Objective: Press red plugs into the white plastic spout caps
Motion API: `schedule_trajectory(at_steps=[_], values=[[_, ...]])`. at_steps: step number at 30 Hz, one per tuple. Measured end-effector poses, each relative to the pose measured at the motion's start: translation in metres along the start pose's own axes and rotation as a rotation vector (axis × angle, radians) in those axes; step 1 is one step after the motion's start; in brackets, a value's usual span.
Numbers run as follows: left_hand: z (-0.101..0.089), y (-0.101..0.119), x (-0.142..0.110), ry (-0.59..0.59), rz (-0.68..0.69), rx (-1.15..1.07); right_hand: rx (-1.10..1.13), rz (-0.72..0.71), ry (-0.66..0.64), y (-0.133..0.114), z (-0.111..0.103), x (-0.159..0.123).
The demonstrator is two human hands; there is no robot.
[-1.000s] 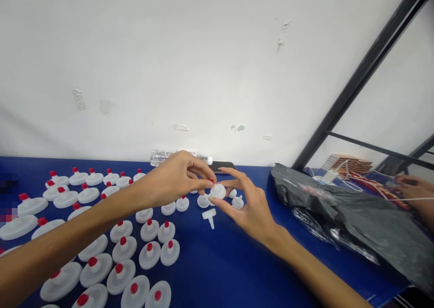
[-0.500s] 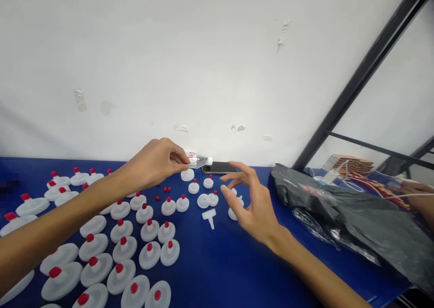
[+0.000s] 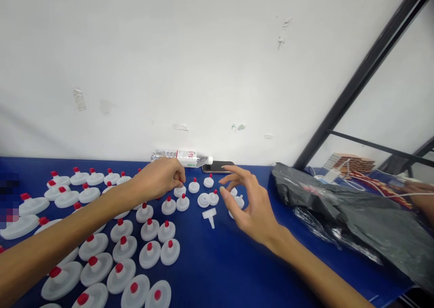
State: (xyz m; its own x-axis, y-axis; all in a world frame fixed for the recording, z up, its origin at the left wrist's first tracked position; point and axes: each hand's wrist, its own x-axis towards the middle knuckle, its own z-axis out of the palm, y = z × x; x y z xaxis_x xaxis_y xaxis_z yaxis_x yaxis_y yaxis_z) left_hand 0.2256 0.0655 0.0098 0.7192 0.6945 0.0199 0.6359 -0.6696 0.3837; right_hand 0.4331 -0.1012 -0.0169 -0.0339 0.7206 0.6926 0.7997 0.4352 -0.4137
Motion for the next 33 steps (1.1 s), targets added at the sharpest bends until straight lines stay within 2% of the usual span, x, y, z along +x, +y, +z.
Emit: schedule_trajectory(at_steps=[10,17,21,26,30,33], values=[[0.007,-0.001,0.005,-0.005,-0.062,-0.019,-0.039,0.001,0.028,0.006,0.000,0.003],[0.009,0.004,0.002,0.019,-0.066,0.021,-0.139,0.059,0.062,0.015,-0.017,0.011],[0.009,0.005,0.001,0.012,-0.053,0.013,-0.162,0.044,-0.077,0.023,-0.023,0.013],[0.012,0.003,0.001,-0.009,-0.041,0.014,-0.181,-0.013,-0.211,0.028,-0.014,0.010],[0.014,0.002,0.002,-0.026,-0.048,0.028,-0.141,-0.103,-0.329,0.018,-0.010,0.005],[0.007,0.003,0.001,-0.038,-0.084,0.032,-0.143,-0.165,-0.426,0.008,-0.008,0.002]])
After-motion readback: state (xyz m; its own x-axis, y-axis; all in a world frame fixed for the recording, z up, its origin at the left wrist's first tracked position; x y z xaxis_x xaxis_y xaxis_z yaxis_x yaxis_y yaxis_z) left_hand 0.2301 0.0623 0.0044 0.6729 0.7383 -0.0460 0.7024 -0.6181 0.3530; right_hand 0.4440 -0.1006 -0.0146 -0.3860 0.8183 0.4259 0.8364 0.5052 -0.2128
